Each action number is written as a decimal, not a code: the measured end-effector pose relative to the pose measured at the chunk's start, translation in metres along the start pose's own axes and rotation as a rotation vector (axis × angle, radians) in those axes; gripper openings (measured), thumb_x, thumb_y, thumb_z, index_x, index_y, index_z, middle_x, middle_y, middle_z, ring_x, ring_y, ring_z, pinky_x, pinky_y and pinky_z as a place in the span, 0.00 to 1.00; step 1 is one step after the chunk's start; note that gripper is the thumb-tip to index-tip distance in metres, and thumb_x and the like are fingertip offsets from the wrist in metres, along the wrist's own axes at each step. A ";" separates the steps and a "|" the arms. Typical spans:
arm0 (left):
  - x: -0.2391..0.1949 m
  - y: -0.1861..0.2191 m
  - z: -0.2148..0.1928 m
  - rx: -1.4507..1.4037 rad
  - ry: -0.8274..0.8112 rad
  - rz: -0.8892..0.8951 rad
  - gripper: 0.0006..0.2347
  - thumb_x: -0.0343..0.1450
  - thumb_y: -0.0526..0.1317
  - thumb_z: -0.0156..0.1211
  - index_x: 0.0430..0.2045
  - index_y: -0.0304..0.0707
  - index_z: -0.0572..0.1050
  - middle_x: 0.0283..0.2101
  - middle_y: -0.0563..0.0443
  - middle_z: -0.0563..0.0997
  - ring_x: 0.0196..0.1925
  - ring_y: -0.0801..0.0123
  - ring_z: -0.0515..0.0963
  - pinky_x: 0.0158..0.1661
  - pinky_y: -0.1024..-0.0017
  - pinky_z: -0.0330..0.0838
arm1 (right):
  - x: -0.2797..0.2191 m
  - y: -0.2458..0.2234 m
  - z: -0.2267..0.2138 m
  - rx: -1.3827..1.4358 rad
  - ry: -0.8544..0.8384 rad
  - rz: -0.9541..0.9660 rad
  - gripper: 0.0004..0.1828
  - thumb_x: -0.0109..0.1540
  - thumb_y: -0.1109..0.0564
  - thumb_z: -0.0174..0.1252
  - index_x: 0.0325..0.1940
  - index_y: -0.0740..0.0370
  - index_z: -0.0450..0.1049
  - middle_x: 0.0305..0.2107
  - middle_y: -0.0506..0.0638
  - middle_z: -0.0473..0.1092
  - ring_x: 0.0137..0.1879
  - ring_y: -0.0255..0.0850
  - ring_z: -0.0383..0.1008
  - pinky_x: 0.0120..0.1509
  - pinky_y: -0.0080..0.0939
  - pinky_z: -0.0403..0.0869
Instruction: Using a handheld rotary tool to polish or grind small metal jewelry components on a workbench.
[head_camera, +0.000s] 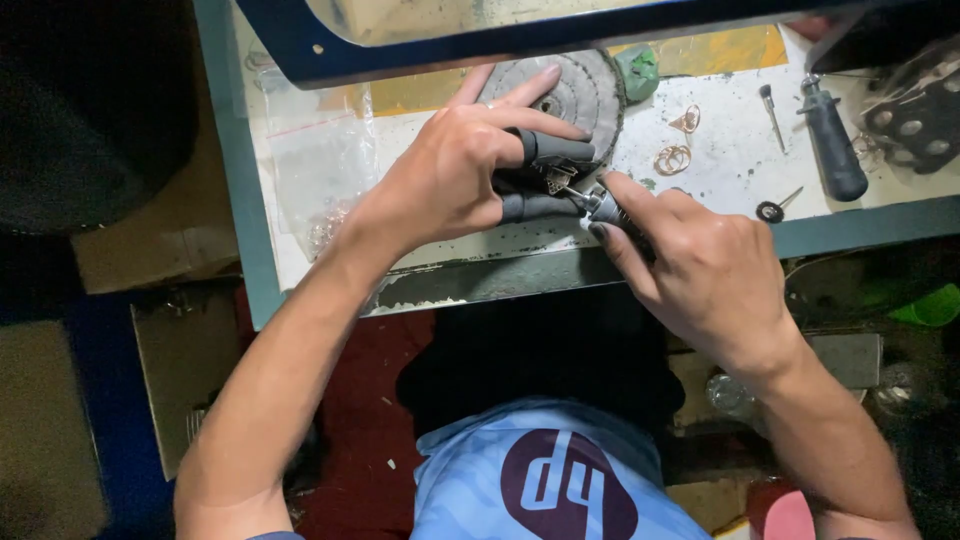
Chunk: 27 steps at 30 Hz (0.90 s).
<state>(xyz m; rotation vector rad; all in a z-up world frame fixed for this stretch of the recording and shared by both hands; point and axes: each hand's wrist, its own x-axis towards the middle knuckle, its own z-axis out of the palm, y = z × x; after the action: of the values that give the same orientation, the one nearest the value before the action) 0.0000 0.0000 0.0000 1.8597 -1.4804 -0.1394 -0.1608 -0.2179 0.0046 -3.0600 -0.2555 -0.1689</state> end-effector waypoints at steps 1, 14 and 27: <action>0.000 0.000 0.000 0.000 0.000 0.001 0.10 0.63 0.23 0.68 0.36 0.30 0.84 0.56 0.44 0.81 0.70 0.42 0.63 0.66 0.27 0.46 | 0.000 0.000 0.000 -0.001 0.000 0.000 0.24 0.71 0.42 0.55 0.70 0.48 0.71 0.36 0.48 0.78 0.23 0.53 0.75 0.20 0.51 0.69; -0.001 -0.002 0.000 -0.016 0.000 0.004 0.11 0.60 0.20 0.63 0.30 0.32 0.83 0.57 0.43 0.81 0.70 0.40 0.63 0.67 0.27 0.44 | -0.005 -0.003 -0.002 -0.040 0.005 0.028 0.24 0.71 0.41 0.56 0.71 0.47 0.71 0.33 0.48 0.74 0.20 0.48 0.71 0.19 0.47 0.69; -0.001 -0.001 0.001 -0.037 0.012 0.016 0.08 0.69 0.29 0.70 0.40 0.30 0.84 0.56 0.44 0.81 0.70 0.39 0.64 0.66 0.26 0.45 | 0.005 -0.012 -0.008 -0.048 -0.141 0.103 0.26 0.70 0.38 0.52 0.71 0.44 0.67 0.29 0.51 0.71 0.21 0.58 0.75 0.20 0.57 0.73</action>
<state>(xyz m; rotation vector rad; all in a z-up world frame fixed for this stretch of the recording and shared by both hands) 0.0005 0.0001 -0.0018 1.8157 -1.4755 -0.1468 -0.1588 -0.2057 0.0139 -3.1275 -0.1022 0.0470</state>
